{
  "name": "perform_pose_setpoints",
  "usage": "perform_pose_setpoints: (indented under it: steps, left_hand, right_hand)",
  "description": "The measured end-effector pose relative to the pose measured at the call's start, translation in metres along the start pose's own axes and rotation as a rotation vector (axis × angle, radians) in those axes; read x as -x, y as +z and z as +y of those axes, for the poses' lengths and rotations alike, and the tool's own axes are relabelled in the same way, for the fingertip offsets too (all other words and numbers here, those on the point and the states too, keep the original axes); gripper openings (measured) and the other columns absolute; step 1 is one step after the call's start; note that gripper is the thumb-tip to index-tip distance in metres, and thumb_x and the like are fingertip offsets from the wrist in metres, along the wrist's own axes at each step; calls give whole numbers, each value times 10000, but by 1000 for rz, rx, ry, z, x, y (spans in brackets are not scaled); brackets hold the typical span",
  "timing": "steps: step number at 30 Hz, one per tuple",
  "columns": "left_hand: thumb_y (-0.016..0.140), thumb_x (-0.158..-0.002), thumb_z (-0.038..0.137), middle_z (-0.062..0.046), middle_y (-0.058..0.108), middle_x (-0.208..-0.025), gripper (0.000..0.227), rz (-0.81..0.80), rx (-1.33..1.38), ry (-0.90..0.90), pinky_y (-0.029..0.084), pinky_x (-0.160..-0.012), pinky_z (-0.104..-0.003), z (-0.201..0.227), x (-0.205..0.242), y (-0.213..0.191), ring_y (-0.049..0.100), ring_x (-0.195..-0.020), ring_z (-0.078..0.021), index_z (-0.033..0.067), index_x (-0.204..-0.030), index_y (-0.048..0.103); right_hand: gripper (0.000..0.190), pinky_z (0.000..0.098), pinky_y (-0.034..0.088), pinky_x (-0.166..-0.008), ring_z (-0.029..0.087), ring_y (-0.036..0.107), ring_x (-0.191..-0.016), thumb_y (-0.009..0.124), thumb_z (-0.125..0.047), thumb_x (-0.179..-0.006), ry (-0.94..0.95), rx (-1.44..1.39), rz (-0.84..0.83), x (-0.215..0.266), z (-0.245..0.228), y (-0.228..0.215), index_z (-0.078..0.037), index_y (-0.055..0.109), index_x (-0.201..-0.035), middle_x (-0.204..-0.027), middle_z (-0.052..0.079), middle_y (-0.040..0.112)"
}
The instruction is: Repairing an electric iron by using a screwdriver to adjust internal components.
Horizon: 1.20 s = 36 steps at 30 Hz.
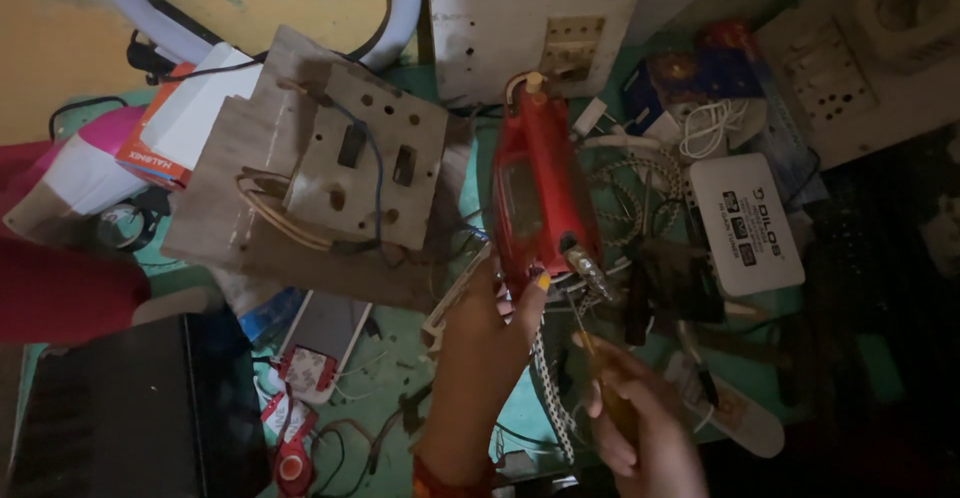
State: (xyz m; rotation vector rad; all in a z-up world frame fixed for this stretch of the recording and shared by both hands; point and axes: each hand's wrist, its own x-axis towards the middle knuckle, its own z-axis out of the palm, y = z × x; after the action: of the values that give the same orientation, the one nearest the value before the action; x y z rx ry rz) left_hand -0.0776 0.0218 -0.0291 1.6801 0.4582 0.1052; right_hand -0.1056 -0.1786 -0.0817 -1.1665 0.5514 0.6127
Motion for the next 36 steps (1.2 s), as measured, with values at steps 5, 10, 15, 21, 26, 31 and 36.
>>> perform_pose_setpoints:
  steps: [5, 10, 15, 21, 26, 31, 36]
  left_hand:
    - [663, -929, 247, -108, 772, -1072, 402, -9, -37, 85, 586, -741, -332, -6, -1, 1, 759, -892, -227, 63, -1285, 632]
    - [649, -915, 260, -100, 789, -1021, 387, -14, -32, -8, 557, -671, -348, 1, -1, -1, 768, -844, -222, 57, -1244, 633]
    - [655, -944, 278, -102, 782, -1018, 404, -34, 35, 13, 575, -671, -321, 4, -2, -3, 770, -820, -212, 42, -1271, 630]
    - [638, -956, 261, -115, 790, -979, 405, -39, 41, -28, 565, -638, -324, 0, -4, -1, 751, -767, -217, 45, -1298, 626]
    - [639, -957, 247, -129, 788, -982, 428, -5, 41, 20, 567, -637, -330, -7, -5, 2, 758, -767, -207, 16, -1315, 595]
    - [636, -953, 248, -151, 774, -984, 448, -26, 53, -7, 574, -648, -335, -8, -7, 3, 759, -777, -216, 7, -1325, 575]
    - [639, -944, 275, -119, 786, -1103, 462, -44, 99, -53, 585, -705, -323, -4, -8, 2, 770, -876, -195, 23, -1330, 605]
  right_hand:
    - [522, 282, 221, -272, 101, 276, -300, 445, -225, -960, 47, -71, -20, 8, -12, 16, -18, 544, -1428, -682, 85, 563]
    - [532, 265, 198, -255, 88, 270, -300, 442, -212, -947, -9, -141, -71, 8, -8, 17, -8, 546, -1428, -662, 60, 549]
    - [533, 249, 214, -264, 74, 276, -311, 477, -219, -961, 43, -253, -94, 3, -1, 13, -18, 542, -1451, -659, 46, 534]
    - [546, 225, 291, -258, 69, 325, -319, 446, -171, -976, 121, -477, -245, -5, 6, -2, -30, 474, -1502, -674, 26, 541]
    - [552, 225, 328, -275, 80, 362, -345, 434, -191, -997, 194, -608, -273, -6, 10, -1, -24, 439, -1523, -674, 18, 509]
    - [550, 232, 344, -289, 86, 374, -359, 441, -194, -1008, 186, -665, -340, -9, 13, -1, -26, 430, -1532, -683, 18, 507]
    - [545, 238, 320, -272, 92, 352, -332, 459, -201, -975, 217, -583, -252, -9, 10, 0, -54, 490, -1499, -652, 21, 506]
